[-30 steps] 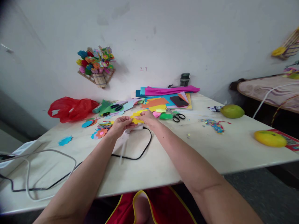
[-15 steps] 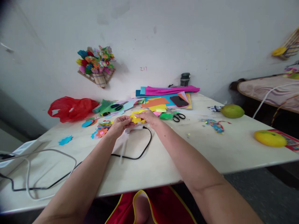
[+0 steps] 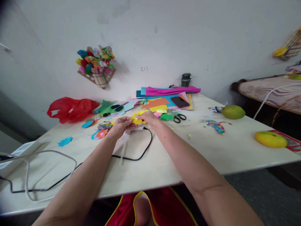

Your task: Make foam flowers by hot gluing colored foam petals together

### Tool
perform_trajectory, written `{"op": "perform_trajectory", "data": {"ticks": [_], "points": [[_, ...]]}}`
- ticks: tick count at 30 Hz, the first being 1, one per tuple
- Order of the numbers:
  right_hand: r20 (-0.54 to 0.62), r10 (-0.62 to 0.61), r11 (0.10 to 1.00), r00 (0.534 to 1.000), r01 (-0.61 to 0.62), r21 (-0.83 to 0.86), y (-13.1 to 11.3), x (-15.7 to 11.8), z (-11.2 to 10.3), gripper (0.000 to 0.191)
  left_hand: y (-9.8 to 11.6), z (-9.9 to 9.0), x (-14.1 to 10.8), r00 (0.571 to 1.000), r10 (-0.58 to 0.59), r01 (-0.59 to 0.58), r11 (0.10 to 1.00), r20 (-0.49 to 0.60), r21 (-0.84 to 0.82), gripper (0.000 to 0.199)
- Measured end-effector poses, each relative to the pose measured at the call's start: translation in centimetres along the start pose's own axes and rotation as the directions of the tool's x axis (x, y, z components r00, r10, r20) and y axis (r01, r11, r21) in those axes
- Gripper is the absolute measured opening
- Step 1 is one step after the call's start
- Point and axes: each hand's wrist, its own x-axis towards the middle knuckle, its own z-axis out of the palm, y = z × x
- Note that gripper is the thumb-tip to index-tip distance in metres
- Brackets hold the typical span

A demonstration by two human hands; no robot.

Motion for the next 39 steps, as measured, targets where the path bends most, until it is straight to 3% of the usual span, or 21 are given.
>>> {"op": "perform_trajectory", "data": {"ticks": [19,29,36,39], "points": [[-0.012,-0.024,0.999,1.0,0.024,0.045,0.14,-0.08,0.35,0.027,-0.17,0.08,0.07,1.0,-0.019,0.019,0.999,0.007,0.046,0.028],[0.025,-0.034,0.999,0.999,0.035,-0.023,0.34,0.19,-0.17,0.029,-0.25,-0.07,0.16,1.0,-0.004,0.004,1.0,0.002,0.022,0.028],[-0.019,-0.062,0.994,0.998,0.06,-0.094,0.76,0.64,-0.19,0.035,-0.28,-0.11,0.22,1.0,-0.005,0.005,1.0,-0.001,0.016,0.028],[0.04,-0.05,0.995,0.998,0.053,-0.084,0.56,0.65,-0.39,0.035,-0.22,-0.12,0.19,1.0,-0.004,0.004,1.0,-0.013,0.018,0.028]]}}
